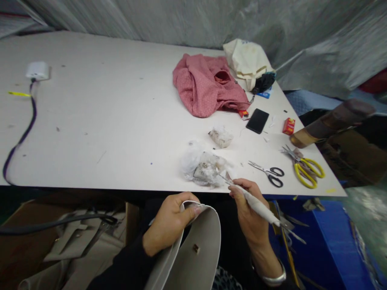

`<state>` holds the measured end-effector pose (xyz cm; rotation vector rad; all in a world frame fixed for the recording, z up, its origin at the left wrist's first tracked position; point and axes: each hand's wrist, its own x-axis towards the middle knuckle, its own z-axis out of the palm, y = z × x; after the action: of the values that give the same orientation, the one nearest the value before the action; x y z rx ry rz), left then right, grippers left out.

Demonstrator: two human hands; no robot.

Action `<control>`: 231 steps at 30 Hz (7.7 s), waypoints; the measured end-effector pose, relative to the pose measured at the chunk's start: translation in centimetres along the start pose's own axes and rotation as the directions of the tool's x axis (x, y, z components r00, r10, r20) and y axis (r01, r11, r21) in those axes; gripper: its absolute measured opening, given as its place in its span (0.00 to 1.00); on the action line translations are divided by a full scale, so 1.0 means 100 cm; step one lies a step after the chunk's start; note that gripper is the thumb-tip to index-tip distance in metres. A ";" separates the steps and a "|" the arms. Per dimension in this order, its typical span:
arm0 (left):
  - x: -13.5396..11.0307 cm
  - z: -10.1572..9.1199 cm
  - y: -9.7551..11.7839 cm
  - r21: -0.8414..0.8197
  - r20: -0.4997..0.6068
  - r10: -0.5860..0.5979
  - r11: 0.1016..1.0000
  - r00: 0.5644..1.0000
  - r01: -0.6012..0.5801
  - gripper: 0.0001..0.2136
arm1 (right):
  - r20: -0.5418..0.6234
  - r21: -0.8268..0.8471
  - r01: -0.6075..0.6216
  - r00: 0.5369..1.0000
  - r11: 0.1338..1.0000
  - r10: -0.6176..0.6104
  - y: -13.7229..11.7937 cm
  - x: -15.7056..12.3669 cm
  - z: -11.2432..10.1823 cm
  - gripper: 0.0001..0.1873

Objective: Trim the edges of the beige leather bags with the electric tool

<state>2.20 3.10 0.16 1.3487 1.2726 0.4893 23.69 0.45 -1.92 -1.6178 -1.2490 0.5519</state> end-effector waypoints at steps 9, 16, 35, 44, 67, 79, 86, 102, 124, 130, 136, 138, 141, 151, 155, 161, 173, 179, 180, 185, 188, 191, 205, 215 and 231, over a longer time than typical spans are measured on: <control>0.021 0.002 -0.007 -0.009 0.015 -0.073 0.997 0.997 0.074 0.11 | 0.063 -0.010 0.182 0.981 0.983 -0.181 0.001 0.011 0.011 0.02; 0.027 0.001 -0.009 0.005 0.034 -0.081 0.997 0.996 0.081 0.09 | 0.133 -0.048 0.227 0.967 0.973 -0.219 0.000 0.019 0.014 0.02; 0.027 -0.003 -0.007 0.057 0.083 -0.053 0.997 0.995 0.048 0.03 | 0.164 -0.052 0.253 0.956 0.966 -0.241 -0.005 0.028 0.019 0.07; 0.028 0.000 -0.006 0.037 0.090 -0.035 0.999 0.995 0.031 0.03 | 0.299 0.301 -0.123 0.954 0.946 0.029 0.007 0.004 0.010 0.14; 0.028 0.003 -0.007 -0.119 0.262 -0.059 0.988 0.963 0.093 0.06 | 0.665 0.215 -0.020 0.735 0.976 -0.131 0.006 0.035 0.007 0.18; 0.022 0.003 -0.006 -0.194 0.348 -0.094 0.966 0.933 0.169 0.06 | 0.679 0.222 0.092 0.700 0.971 -0.222 -0.021 0.037 0.019 0.18; 0.007 0.007 0.000 -0.181 0.432 -0.092 0.966 0.897 0.186 0.06 | 0.705 0.272 0.084 0.661 0.959 -0.258 -0.029 0.027 0.011 0.17; -0.030 0.003 0.005 -0.102 0.325 0.038 0.995 0.945 -0.005 0.08 | 0.486 0.174 0.262 0.816 0.949 -0.314 -0.053 -0.012 0.011 0.21; -0.045 0.000 0.007 -0.170 0.176 0.053 0.985 0.983 -0.023 0.06 | 0.039 0.337 0.246 0.961 0.909 -0.275 -0.072 -0.030 0.006 0.14; -0.049 -0.034 -0.003 -0.308 -0.257 0.027 0.945 0.966 -0.109 0.09 | 0.076 0.389 0.057 0.993 0.920 -0.093 -0.067 -0.051 -0.008 0.15; -0.075 -0.081 -0.005 -0.124 -0.856 0.117 0.899 0.503 -0.420 0.08 | 0.035 0.355 0.038 0.998 0.934 -0.054 -0.079 -0.064 -0.020 0.07; -0.085 -0.086 -0.010 -0.030 -0.929 0.143 0.890 0.340 -0.455 0.07 | 0.083 0.329 0.009 0.996 0.944 -0.038 -0.081 -0.070 -0.020 0.09; -0.094 -0.082 -0.028 0.050 -0.960 0.161 0.901 0.227 -0.431 0.06 | 0.293 0.292 -0.036 0.955 0.956 -0.053 -0.076 -0.084 -0.019 0.10; -0.103 -0.064 -0.083 -0.039 -0.959 0.070 0.928 0.276 -0.371 0.07 | 0.457 -0.028 0.184 0.876 0.983 -0.151 -0.058 -0.114 0.008 0.13; -0.105 -0.062 -0.085 -0.015 -0.954 0.095 0.932 0.285 -0.361 0.06 | 0.513 -0.191 0.256 0.849 0.948 -0.126 -0.064 -0.116 0.020 0.20; -0.116 -0.056 -0.083 0.053 -0.933 0.156 0.952 0.326 -0.303 0.06 | 0.504 -0.506 0.412 0.854 0.758 -0.128 -0.068 -0.114 0.032 0.22; -0.132 -0.046 -0.083 0.069 -0.856 0.152 0.981 0.493 -0.182 0.06 | 0.537 -0.345 0.475 0.807 0.809 -0.245 -0.041 -0.118 0.036 0.14; -0.132 -0.047 -0.088 0.064 -0.836 0.135 0.987 0.532 -0.150 0.05 | 0.558 -0.288 0.478 0.788 0.830 -0.260 -0.041 -0.120 0.039 0.09; -0.132 -0.047 -0.088 0.057 -0.835 0.132 0.986 0.534 -0.155 0.05 | 0.563 -0.271 0.482 0.781 0.833 -0.269 -0.040 -0.121 0.039 0.09; -0.133 -0.047 -0.087 0.054 -0.835 0.139 0.983 0.532 -0.173 0.07 | 0.577 -0.224 0.462 0.772 0.858 -0.266 -0.044 -0.125 0.036 0.07; -0.136 -0.049 -0.087 0.069 -0.835 0.152 0.982 0.529 -0.173 0.07 | 0.570 -0.187 0.415 0.784 0.890 -0.246 -0.048 -0.127 0.033 0.08; -0.137 -0.050 -0.090 0.084 -0.835 0.153 0.985 0.528 -0.154 0.06 | 0.563 -0.117 0.353 0.793 0.928 -0.231 -0.048 -0.128 0.031 0.08; -0.168 -0.109 -0.097 -0.081 -0.642 0.235 0.926 0.730 -0.369 0.21 | 0.497 0.151 0.330 0.789 0.932 -0.360 -0.042 -0.130 0.014 0.08; -0.131 -0.143 0.018 0.211 -0.126 0.475 0.871 0.871 -0.444 0.16 | 0.403 0.210 0.339 0.824 0.917 -0.397 -0.065 -0.115 0.014 0.06; -0.067 -0.041 0.027 0.359 0.356 0.340 0.811 0.871 -0.463 0.26 | 0.318 0.206 0.103 0.933 0.973 -0.166 -0.041 -0.099 0.026 0.04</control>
<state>-2.44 -0.28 6.20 2.0183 0.8810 0.2943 16.04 -7.45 -1.33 -1.3043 -1.4964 0.8557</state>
